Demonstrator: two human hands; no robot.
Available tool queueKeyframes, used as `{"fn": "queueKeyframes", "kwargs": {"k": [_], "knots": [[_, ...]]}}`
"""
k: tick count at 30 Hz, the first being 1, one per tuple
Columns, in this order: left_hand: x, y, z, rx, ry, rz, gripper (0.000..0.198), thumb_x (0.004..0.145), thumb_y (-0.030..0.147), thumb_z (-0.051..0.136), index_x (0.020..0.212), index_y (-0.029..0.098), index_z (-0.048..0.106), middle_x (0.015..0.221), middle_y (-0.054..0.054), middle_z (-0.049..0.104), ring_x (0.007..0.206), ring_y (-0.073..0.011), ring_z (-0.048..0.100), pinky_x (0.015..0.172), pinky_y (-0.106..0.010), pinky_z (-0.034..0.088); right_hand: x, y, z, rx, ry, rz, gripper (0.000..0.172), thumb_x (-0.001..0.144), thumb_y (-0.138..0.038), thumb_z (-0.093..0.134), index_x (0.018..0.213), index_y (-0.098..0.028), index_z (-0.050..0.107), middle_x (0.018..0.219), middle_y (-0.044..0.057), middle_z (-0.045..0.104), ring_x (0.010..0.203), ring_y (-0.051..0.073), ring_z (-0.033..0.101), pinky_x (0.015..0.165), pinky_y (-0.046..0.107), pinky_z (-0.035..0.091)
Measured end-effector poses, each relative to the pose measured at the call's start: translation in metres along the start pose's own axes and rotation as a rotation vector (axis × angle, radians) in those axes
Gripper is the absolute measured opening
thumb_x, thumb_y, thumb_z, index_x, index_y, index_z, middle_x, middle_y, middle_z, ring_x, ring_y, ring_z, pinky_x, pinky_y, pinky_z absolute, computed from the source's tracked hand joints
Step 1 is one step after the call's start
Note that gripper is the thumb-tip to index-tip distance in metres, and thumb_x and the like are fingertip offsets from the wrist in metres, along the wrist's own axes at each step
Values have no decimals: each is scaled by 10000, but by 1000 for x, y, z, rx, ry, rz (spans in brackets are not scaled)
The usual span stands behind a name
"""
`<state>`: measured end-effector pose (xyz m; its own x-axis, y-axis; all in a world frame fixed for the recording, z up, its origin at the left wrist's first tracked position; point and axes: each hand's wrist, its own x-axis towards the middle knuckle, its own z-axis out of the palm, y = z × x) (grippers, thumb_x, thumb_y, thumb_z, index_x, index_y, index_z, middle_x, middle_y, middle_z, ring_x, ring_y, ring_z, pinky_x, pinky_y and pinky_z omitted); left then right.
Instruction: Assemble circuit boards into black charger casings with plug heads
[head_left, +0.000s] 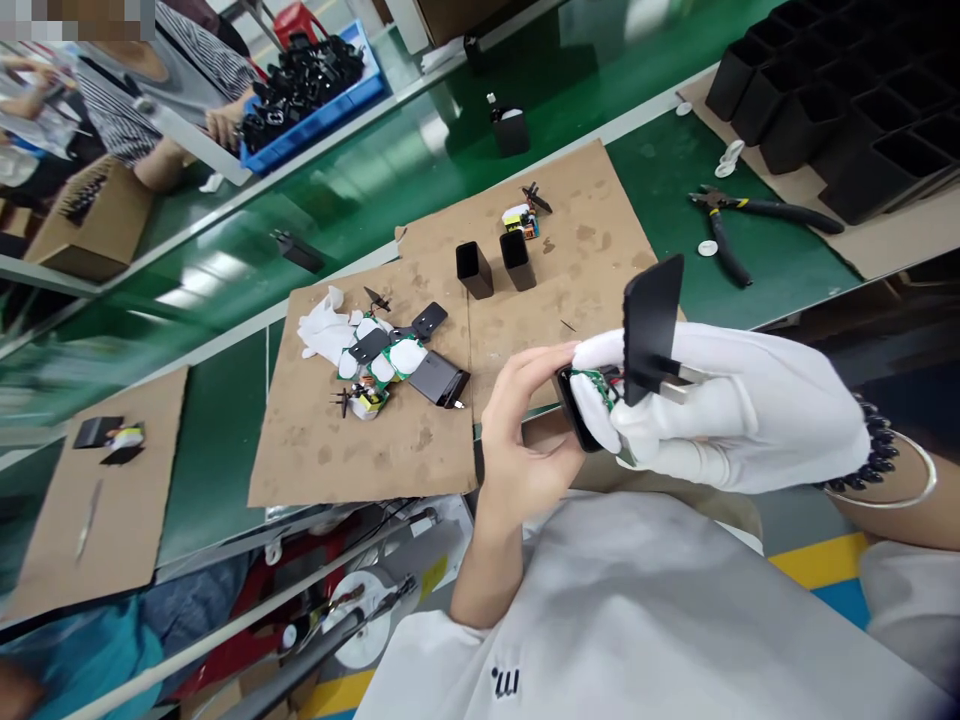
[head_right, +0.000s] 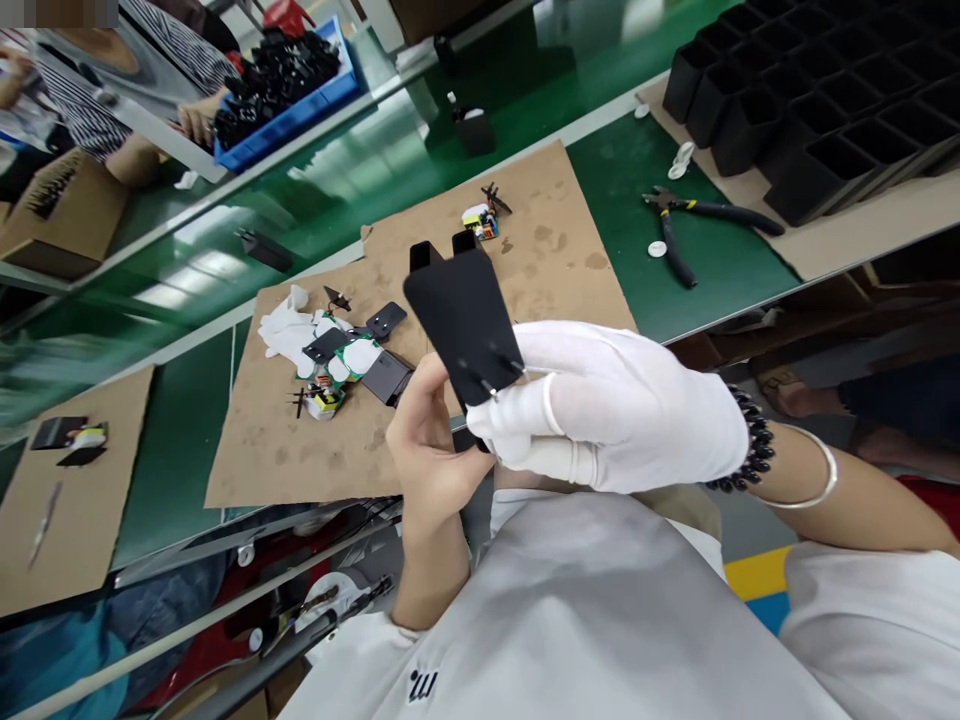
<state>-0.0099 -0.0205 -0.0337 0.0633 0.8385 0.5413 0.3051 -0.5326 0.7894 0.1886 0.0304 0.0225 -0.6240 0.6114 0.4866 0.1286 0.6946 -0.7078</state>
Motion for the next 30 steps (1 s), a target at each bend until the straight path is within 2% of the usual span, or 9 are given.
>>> {"fn": "queueKeyframes", "kwargs": {"k": [2, 5, 8, 12, 15, 18, 25, 30], "knots": [[0, -9, 4, 23, 4, -33, 502, 807, 226, 726, 1290, 263, 597, 1257, -44, 700, 1191, -243, 667, 1039, -402, 538, -2, 7, 2, -108, -55, -80, 97, 917, -201, 623, 903, -266, 693, 1029, 42, 738, 926, 164, 709, 817, 305, 610], [-1, -30, 14, 45, -10, -119, 523, 765, 270, 787, 1256, 226, 614, 1246, -73, 713, 1180, -263, 672, 1031, -409, 535, -7, 26, 8, -201, -25, -94, 114, 924, -173, 614, 860, -257, 659, 912, 28, 716, 811, 150, 687, 717, 285, 586], [-3, -51, 24, 0, -58, -238, 580, 712, 240, 839, 1250, 216, 623, 1255, -96, 717, 1191, -286, 670, 1040, -436, 524, -13, 50, 17, -127, 49, -84, 87, 910, -181, 640, 936, -264, 636, 867, -3, 717, 805, 147, 690, 761, 298, 597], [-3, -67, 32, -47, -105, -335, 638, 664, 153, 855, 1258, 212, 627, 1281, -119, 706, 1209, -308, 658, 1055, -472, 509, -21, 73, 27, -22, 153, -48, 169, 872, -177, 675, 997, -273, 612, 853, -7, 717, 799, 160, 704, 793, 337, 615], [-2, -70, 33, -36, -112, -353, 642, 654, 146, 863, 1251, 217, 636, 1299, -118, 698, 1233, -320, 640, 1077, -499, 489, -23, 78, 30, -2, 184, 4, 222, 855, -152, 691, 1005, -294, 612, 854, -13, 718, 822, 169, 715, 841, 356, 616], [-3, -70, 33, -21, -95, -352, 652, 648, 186, 883, 1250, 211, 632, 1307, -123, 694, 1256, -333, 623, 1093, -515, 473, -21, 77, 30, -17, 160, -20, 233, 858, -129, 678, 1005, -293, 603, 863, -12, 710, 820, 174, 703, 814, 358, 606], [-2, -68, 31, 44, -110, -334, 609, 689, 269, 877, 1242, 225, 625, 1288, -108, 702, 1237, -320, 626, 1101, -492, 468, -16, 76, 26, -128, 40, -61, 155, 901, -140, 624, 993, -259, 584, 945, 38, 696, 856, 185, 664, 785, 354, 573], [-2, -67, 31, 66, -105, -360, 614, 676, 240, 870, 1239, 230, 626, 1257, -100, 706, 1216, -330, 627, 1091, -503, 475, -13, 75, 20, -214, -66, -49, 36, 944, -209, 606, 978, -203, 616, 962, 66, 686, 876, 191, 651, 786, 347, 558]]}}
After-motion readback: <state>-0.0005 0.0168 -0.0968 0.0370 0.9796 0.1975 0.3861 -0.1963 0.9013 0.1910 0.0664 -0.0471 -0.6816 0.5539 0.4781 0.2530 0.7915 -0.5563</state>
